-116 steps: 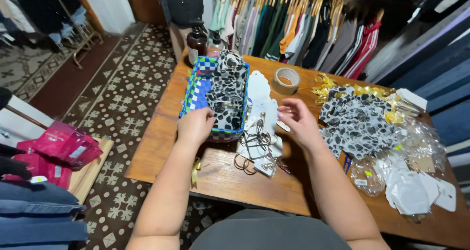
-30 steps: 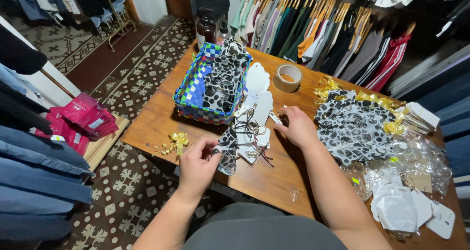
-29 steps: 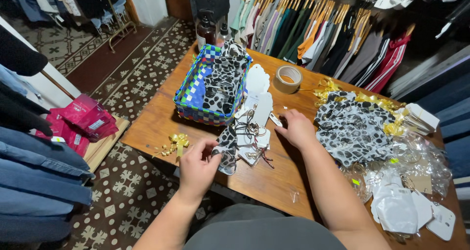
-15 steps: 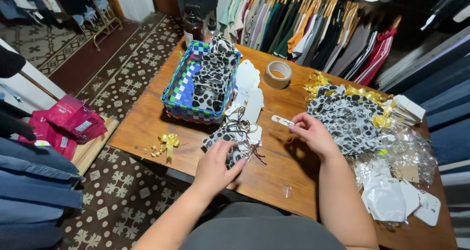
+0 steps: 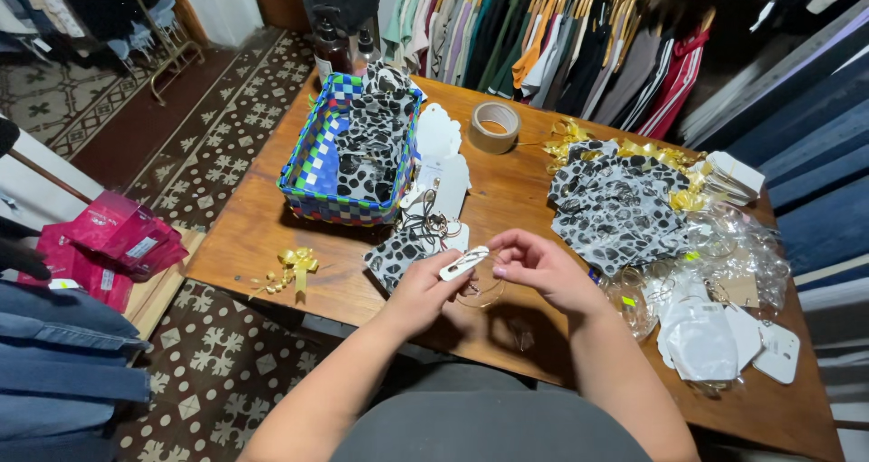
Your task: The person assembles keychains by attaching a small patterned fabric pouch to a metal keyring and then securing a cardboard tag. The person repeats this process for several units, placing the finished keychains into a colorful woven basket on the table.
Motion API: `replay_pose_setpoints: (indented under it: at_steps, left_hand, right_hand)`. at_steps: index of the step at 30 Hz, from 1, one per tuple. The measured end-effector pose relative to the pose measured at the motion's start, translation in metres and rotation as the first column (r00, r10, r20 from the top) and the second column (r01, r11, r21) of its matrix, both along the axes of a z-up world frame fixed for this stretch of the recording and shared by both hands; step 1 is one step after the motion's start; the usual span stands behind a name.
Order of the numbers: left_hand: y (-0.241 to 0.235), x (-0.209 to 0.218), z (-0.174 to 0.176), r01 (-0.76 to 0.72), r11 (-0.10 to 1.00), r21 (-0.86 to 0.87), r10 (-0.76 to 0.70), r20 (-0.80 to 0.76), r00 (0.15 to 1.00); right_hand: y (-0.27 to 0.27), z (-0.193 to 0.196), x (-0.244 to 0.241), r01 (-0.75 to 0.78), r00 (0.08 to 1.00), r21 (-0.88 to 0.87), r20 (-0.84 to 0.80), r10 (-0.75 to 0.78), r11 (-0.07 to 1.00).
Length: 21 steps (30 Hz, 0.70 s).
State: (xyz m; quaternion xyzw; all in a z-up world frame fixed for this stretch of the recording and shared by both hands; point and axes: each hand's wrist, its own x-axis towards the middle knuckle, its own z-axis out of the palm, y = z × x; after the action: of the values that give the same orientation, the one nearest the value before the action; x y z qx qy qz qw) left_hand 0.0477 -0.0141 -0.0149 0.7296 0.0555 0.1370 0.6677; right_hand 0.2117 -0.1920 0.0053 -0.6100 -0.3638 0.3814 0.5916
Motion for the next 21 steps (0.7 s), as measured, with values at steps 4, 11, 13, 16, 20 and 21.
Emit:
replay_pose_setpoints:
  at_steps: [4, 11, 13, 16, 20, 21]
  left_hand:
    - [-0.007, 0.002, -0.02, 0.067, 0.939, -0.336, -0.083, -0.034, 0.996]
    - [-0.003, -0.012, -0.011, -0.077, 0.943, -0.323, 0.067, -0.041, 0.997]
    - [0.002, -0.024, -0.001, -0.184, 0.982, -0.029, 0.185, 0.031, 0.982]
    - [0.003, -0.036, -0.003, -0.48, 0.77, 0.421, 0.375, 0.31, 0.874]
    - [-0.006, -0.042, -0.017, -0.407, 0.545, 0.733, 0.266, 0.309, 0.913]
    - [-0.009, -0.041, -0.021, -0.341, 0.466, 0.816, 0.229, 0.261, 0.938]
  right_hand:
    - [-0.001, 0.009, -0.018, 0.019, 0.996, -0.083, 0.093, -0.012, 0.996]
    - [-0.01, -0.018, -0.017, 0.136, 0.99, -0.061, 0.046, -0.134, 0.989]
    - [-0.016, -0.024, -0.015, 0.165, 0.986, -0.054, 0.034, -0.164, 0.985]
    - [-0.028, -0.034, -0.012, 0.244, 0.969, -0.033, 0.054, -0.242, 0.969]
    - [-0.038, -0.04, -0.021, 0.26, 0.964, -0.071, 0.084, -0.254, 0.963]
    - [-0.039, -0.038, -0.025, 0.254, 0.963, -0.085, 0.109, -0.245, 0.963]
